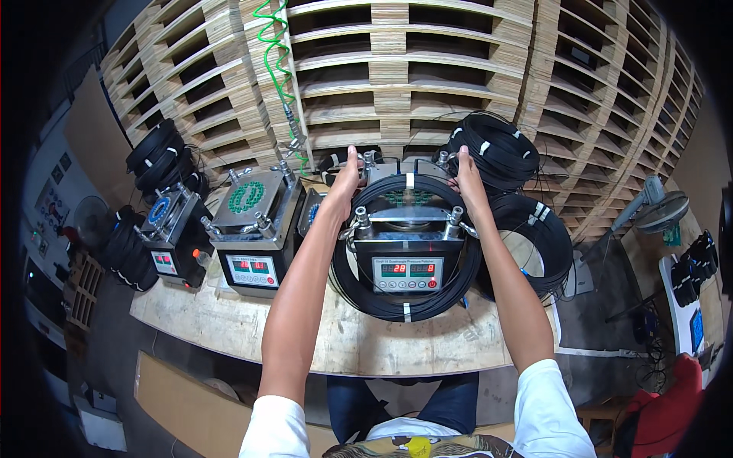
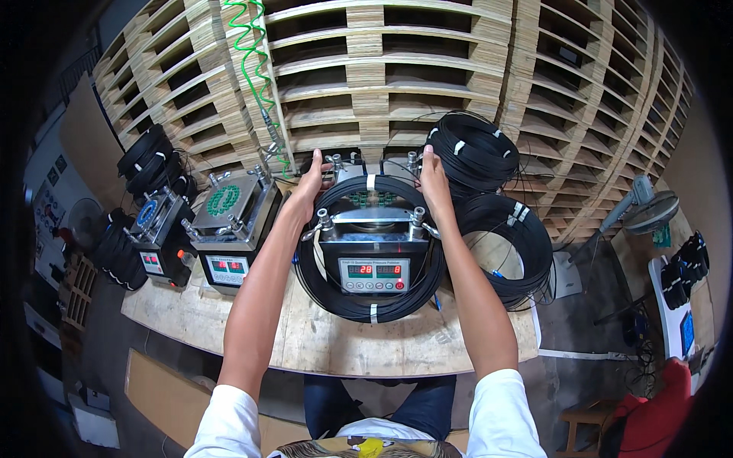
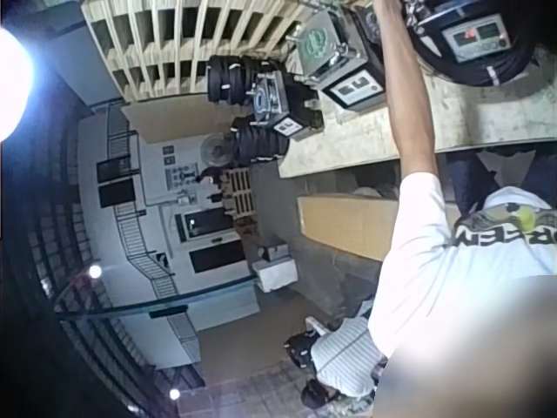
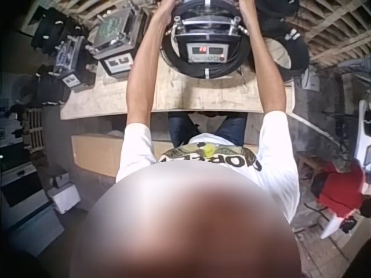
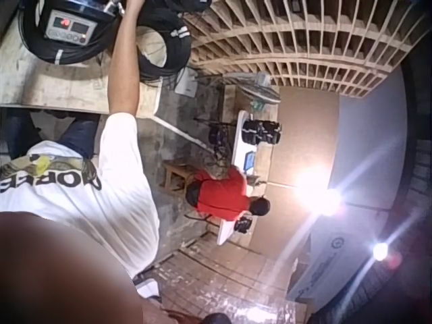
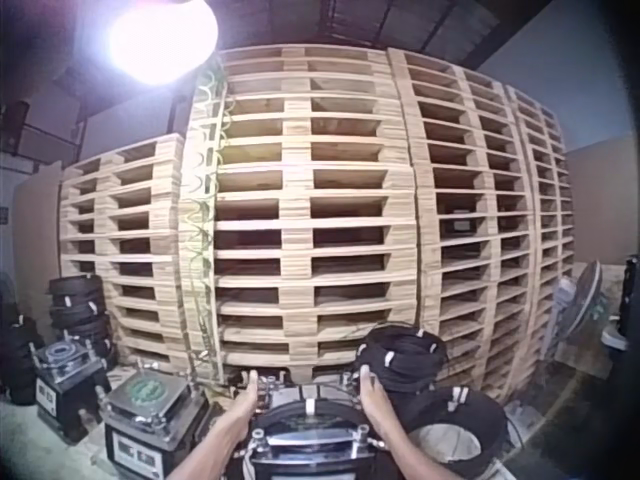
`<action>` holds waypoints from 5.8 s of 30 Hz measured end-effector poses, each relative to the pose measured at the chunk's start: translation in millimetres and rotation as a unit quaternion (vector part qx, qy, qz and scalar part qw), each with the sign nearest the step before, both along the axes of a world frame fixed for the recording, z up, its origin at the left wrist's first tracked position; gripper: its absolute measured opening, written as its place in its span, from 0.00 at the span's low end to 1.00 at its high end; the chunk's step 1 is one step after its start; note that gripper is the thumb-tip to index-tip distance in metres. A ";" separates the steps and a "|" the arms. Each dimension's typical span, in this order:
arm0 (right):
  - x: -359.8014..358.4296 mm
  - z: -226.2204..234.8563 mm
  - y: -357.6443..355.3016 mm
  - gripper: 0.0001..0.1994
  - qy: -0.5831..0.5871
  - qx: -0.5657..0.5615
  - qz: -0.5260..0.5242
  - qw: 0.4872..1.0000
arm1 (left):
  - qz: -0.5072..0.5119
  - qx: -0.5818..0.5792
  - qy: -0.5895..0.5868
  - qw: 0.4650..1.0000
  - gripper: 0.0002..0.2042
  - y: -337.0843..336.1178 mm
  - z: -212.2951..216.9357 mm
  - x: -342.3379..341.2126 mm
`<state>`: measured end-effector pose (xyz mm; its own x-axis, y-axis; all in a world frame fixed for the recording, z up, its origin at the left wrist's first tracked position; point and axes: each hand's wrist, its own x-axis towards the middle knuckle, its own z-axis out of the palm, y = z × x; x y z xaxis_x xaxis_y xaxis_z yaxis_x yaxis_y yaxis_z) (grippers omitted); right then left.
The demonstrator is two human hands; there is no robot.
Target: The recorder prepares fiber optic cable connectors by mounting them in a jig and using industrial polishing machines to refine the tips.
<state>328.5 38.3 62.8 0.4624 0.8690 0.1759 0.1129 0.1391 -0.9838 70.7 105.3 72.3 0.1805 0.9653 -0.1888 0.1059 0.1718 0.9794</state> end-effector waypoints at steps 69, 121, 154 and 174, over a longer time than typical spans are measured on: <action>-1.2 3.0 -2.6 0.38 -0.067 -0.005 0.022 0.998 | -0.005 0.141 0.033 0.989 0.40 -8.8 1.2 -0.8; -4.7 6.8 -8.6 0.36 -0.035 0.002 0.030 0.999 | 0.056 0.123 0.023 0.991 0.43 -10.0 0.8 1.2; -5.3 6.6 -9.2 0.34 -0.044 0.014 -0.021 0.999 | 0.047 0.070 -0.015 0.996 0.46 -12.0 7.2 2.8; -0.6 4.8 -7.1 0.37 -0.026 -0.011 0.049 0.998 | 0.008 0.113 -0.065 0.991 0.44 -6.3 -2.6 1.6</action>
